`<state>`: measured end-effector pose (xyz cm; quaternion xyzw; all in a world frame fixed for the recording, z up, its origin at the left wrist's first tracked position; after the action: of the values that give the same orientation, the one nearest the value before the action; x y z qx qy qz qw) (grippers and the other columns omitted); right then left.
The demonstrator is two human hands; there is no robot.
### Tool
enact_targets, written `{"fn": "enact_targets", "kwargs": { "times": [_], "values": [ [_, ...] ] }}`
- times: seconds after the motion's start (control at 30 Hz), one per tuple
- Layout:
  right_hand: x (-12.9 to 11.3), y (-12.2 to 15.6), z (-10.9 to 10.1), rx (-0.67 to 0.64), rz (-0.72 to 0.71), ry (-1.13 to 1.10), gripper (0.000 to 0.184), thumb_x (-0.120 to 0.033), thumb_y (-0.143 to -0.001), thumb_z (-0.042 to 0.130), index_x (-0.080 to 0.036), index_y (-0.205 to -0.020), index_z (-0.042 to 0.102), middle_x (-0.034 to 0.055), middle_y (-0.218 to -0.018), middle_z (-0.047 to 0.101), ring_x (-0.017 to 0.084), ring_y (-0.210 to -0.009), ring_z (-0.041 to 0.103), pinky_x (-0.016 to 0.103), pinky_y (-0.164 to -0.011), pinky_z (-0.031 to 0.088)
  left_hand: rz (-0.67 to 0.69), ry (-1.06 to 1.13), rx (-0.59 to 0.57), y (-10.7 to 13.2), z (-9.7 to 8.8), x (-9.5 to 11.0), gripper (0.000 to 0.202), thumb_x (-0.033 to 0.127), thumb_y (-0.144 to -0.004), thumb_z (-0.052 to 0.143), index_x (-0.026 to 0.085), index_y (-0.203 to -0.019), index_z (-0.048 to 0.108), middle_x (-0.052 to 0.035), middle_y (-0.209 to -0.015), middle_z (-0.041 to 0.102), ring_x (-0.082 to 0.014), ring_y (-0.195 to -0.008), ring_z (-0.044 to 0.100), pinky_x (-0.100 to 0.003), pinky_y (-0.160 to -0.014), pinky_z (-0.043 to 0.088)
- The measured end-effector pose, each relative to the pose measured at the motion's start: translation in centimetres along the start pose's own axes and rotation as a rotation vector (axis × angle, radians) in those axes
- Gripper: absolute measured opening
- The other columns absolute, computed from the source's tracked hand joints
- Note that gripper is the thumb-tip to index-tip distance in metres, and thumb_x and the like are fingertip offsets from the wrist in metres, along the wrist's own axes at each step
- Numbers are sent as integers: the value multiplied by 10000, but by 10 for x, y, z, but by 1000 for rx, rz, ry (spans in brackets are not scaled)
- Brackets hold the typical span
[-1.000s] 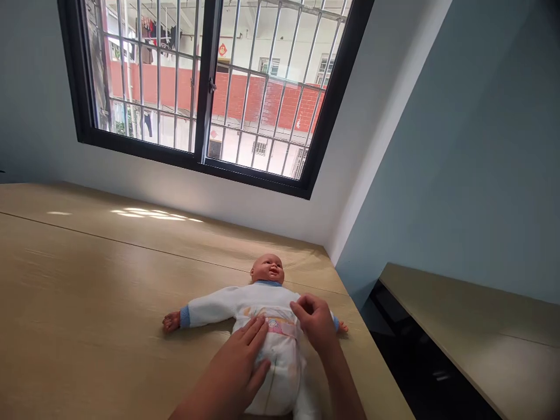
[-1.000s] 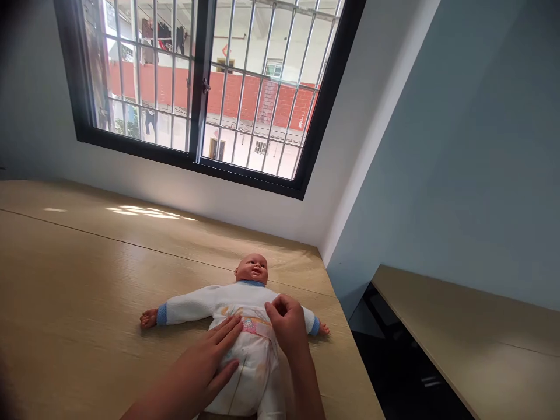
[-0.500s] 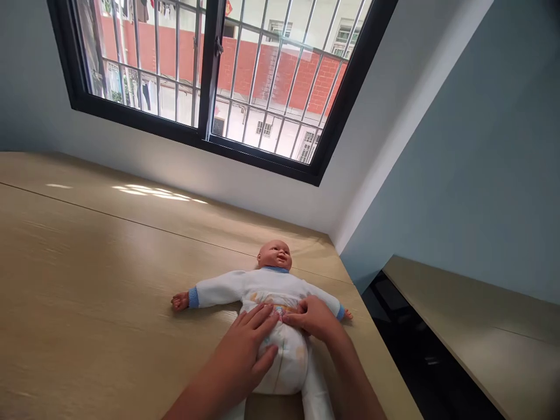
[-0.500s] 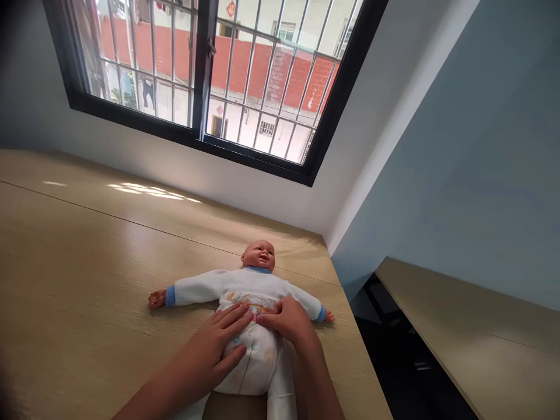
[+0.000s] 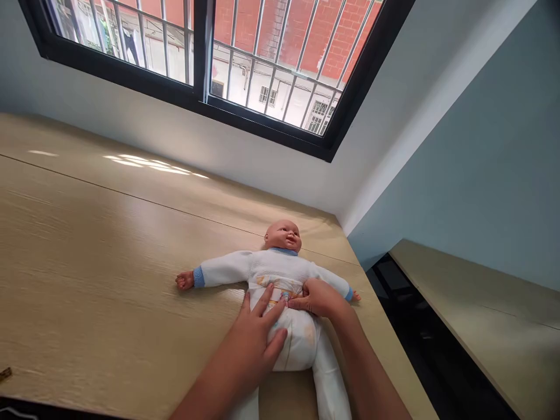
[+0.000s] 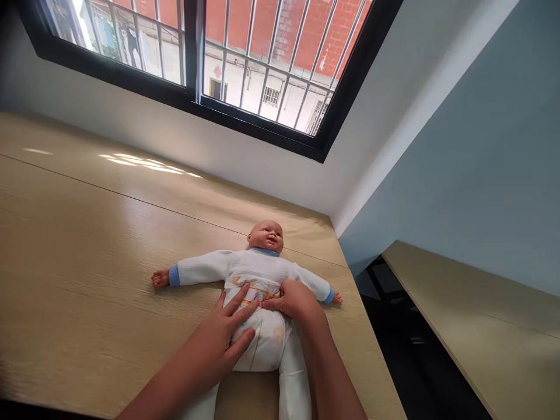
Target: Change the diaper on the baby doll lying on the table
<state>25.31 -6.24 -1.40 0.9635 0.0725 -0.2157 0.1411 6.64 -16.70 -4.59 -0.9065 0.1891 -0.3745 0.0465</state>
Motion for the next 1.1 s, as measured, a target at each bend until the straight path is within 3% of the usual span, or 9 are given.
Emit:
{"fn": "enact_targets", "kwargs": {
  "times": [0.23,0.4,0.5,0.6,0.67,0.77,0.9,1.0,1.1],
  "values": [
    [1,16,5,51,-13,0,561,-689,-616,778,-203,-560,503,-24,-512,503,120,-506,397,270,-494,202,21,-40,-67,3,-15,15,500,394,-979,492,302,-1471,497,-82,-1626,268,-374,-1498,234,-638,-1189,224],
    [6,59,6,380,-152,-199,470,-588,-861,584,-204,-615,473,-15,-593,485,154,-604,456,271,-564,326,29,-99,2,23,-25,18,542,310,-889,606,317,-1429,554,-47,-1550,427,-415,-1437,359,-626,-1126,370],
    [-5,90,2,523,-219,-269,365,-468,-933,499,-184,-738,616,55,-764,627,214,-748,583,301,-658,445,53,-115,68,28,-31,21,542,247,-861,612,259,-1402,585,-72,-1516,478,-369,-1416,417,-570,-1148,386],
    [-33,111,3,457,-371,-259,308,-363,-966,468,-203,-1051,717,97,-1142,677,251,-1080,613,330,-938,477,140,-62,97,22,-36,28,601,307,-912,560,205,-1497,468,-84,-1573,385,-311,-1463,352,-489,-1176,383],
    [-47,115,10,387,-399,-191,321,-300,-973,453,-229,-1139,717,88,-1217,664,244,-1162,588,335,-1026,437,153,-41,9,13,-34,30,636,342,-925,542,182,-1527,414,-82,-1597,333,-300,-1485,308,-490,-1202,337],
    [-55,106,23,357,-336,-63,352,-252,-988,399,-215,-1114,725,102,-1136,689,244,-1099,609,339,-972,454,103,-40,-134,2,-26,30,616,328,-912,551,169,-1500,459,-90,-1572,386,-296,-1470,342,-494,-1220,296],
    [-51,90,27,363,-288,22,345,-252,-993,382,-188,-984,721,108,-992,707,244,-953,633,333,-858,463,84,-80,-77,-4,-23,38,555,297,-890,567,162,-1428,552,-120,-1502,498,-321,-1416,426,-520,-1191,330],
    [-43,93,18,382,-319,-159,324,-332,-984,437,-184,-921,718,100,-960,717,240,-921,642,313,-832,477,93,-55,-9,0,-25,42,555,268,-843,603,175,-1390,587,-122,-1464,543,-328,-1391,453,-524,-1181,343],
    [-23,110,11,446,-280,-476,387,-482,-961,477,-179,-939,718,104,-965,727,248,-915,660,298,-788,510,64,90,56,13,-29,28,507,276,-835,602,213,-1337,628,-98,-1461,550,-299,-1373,479,-465,-1174,378]
  ]
}}
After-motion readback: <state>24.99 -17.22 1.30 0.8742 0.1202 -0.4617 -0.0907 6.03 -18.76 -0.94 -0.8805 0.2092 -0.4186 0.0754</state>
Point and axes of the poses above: each hand's wrist, its own y-axis away from the middle knuckle, its own z-axis out of the palm, x = y × z, the point moved 4 cm from there along -y, towards the middle knuckle
